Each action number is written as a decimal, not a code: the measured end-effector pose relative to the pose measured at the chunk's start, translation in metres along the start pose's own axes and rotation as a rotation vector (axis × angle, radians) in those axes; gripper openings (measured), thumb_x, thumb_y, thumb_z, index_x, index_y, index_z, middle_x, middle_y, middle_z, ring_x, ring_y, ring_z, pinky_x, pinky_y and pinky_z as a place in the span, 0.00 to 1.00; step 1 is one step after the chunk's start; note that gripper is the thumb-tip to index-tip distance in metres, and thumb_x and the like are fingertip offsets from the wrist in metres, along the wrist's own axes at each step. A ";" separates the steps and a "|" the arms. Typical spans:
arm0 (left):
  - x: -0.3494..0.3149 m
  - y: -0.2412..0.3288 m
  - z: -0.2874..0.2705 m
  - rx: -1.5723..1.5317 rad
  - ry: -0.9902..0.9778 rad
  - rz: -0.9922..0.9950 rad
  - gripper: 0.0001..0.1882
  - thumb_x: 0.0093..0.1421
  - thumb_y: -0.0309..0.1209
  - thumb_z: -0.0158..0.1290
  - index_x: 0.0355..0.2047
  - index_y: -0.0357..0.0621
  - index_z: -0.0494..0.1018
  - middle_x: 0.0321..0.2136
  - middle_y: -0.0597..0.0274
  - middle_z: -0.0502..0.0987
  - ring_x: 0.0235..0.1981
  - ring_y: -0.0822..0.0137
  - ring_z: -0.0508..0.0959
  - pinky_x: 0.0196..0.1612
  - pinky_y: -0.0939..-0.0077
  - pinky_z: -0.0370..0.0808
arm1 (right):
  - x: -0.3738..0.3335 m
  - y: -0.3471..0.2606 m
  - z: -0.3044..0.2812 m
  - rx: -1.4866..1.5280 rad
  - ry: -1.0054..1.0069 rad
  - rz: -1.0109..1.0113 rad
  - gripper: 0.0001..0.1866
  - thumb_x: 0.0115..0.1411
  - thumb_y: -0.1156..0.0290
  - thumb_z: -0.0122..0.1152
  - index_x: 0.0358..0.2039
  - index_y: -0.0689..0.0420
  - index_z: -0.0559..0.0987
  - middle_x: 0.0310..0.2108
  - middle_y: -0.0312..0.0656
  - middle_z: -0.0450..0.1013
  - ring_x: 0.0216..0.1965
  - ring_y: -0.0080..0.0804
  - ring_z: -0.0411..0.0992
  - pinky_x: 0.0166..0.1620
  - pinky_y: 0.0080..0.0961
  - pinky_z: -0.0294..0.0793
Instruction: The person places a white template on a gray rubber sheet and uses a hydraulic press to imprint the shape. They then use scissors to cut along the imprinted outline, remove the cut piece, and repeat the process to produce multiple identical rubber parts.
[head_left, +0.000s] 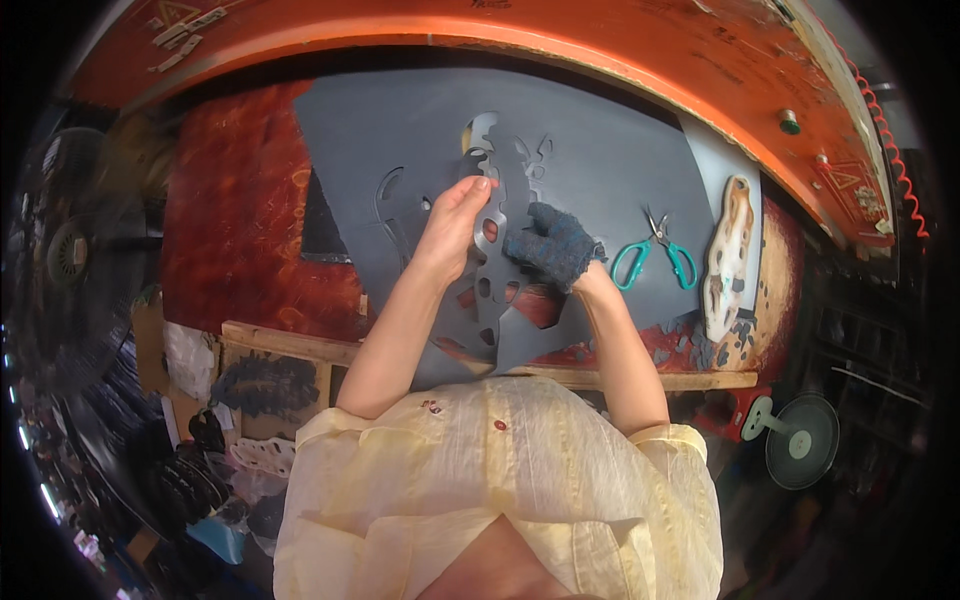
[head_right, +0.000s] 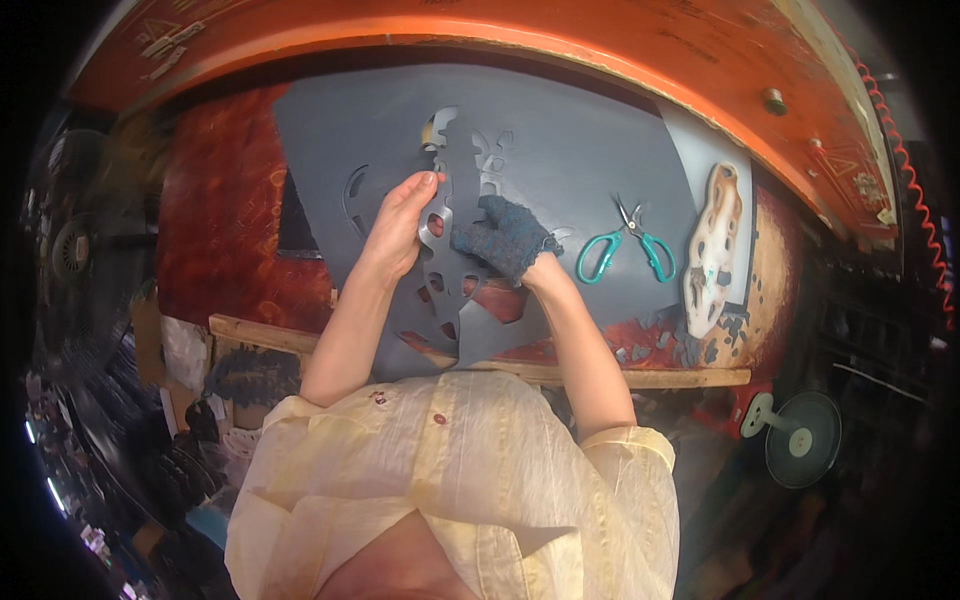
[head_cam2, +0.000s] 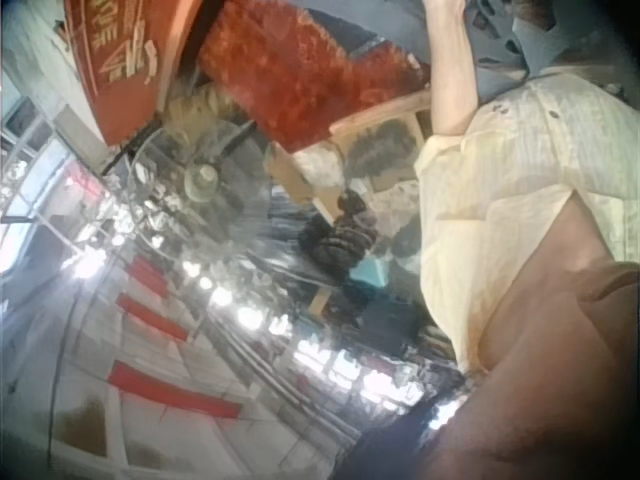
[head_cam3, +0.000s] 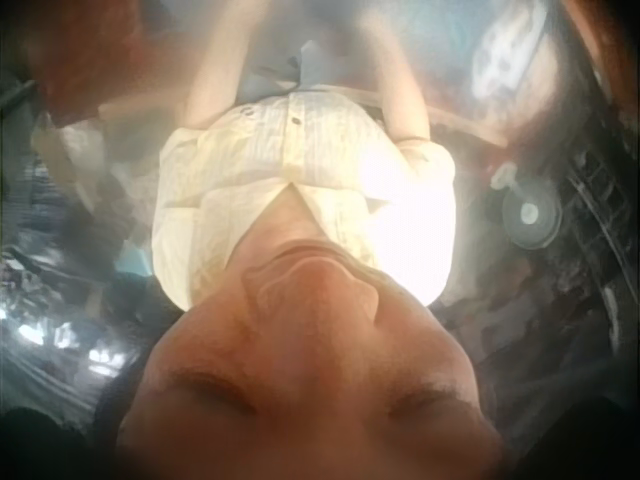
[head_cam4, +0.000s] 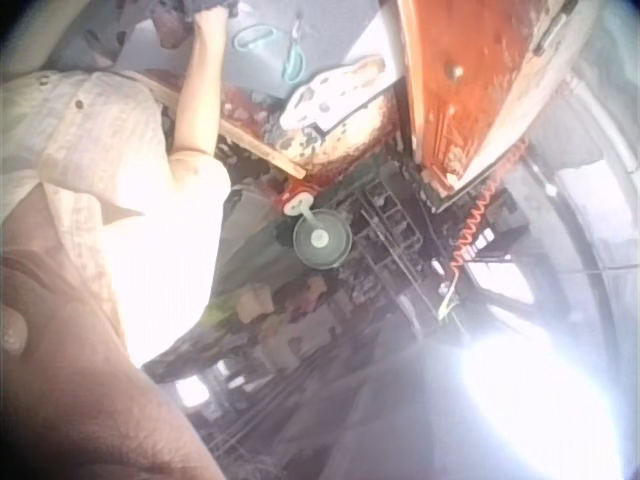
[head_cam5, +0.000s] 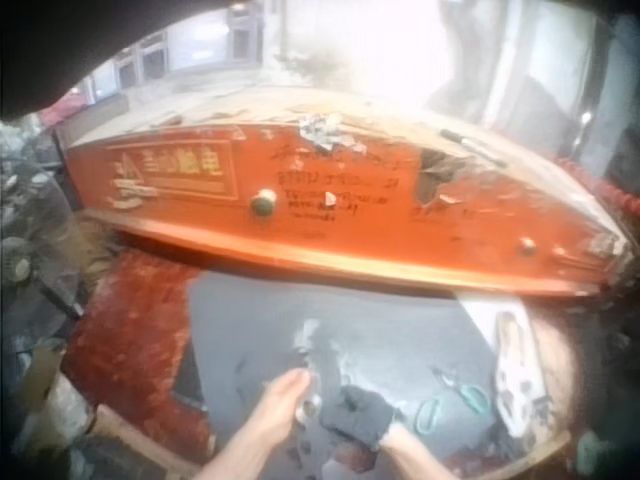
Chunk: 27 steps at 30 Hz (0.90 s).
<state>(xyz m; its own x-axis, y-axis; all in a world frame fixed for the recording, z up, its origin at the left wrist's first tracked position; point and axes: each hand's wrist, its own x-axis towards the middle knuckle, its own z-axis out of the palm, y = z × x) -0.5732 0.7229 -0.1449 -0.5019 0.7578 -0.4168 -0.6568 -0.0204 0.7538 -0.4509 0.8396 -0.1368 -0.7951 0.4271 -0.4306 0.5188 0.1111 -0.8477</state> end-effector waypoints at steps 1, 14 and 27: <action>-0.002 0.002 -0.002 0.018 0.040 0.016 0.15 0.66 0.41 0.46 0.37 0.42 0.72 0.30 0.72 0.71 0.26 0.80 0.67 0.26 0.85 0.64 | 0.003 0.000 0.002 -0.047 0.018 -0.002 0.22 0.50 0.61 0.64 0.40 0.63 0.76 0.30 0.45 0.76 0.31 0.29 0.74 0.35 0.26 0.72; 0.009 -0.023 -0.004 1.012 0.371 0.632 0.15 0.64 0.40 0.45 0.28 0.42 0.68 0.19 0.48 0.73 0.25 0.43 0.74 0.26 0.55 0.68 | 0.013 0.002 0.018 1.175 0.168 0.058 0.12 0.56 0.69 0.51 0.37 0.61 0.76 0.35 0.43 0.76 0.35 0.35 0.74 0.40 0.30 0.75; 0.026 0.009 -0.015 0.689 0.053 0.090 0.28 0.65 0.54 0.38 0.35 0.40 0.73 0.29 0.63 0.73 0.25 0.73 0.72 0.29 0.79 0.69 | 0.021 0.011 -0.021 0.058 -0.053 -0.005 0.07 0.53 0.69 0.58 0.28 0.60 0.79 0.25 0.36 0.72 0.27 0.21 0.70 0.28 0.24 0.69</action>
<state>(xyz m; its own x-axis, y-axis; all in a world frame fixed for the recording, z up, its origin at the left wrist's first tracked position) -0.6003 0.7324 -0.1564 -0.5760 0.7395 -0.3483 -0.1134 0.3497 0.9300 -0.4553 0.8685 -0.1488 -0.8139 0.3780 -0.4412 0.4971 0.0598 -0.8657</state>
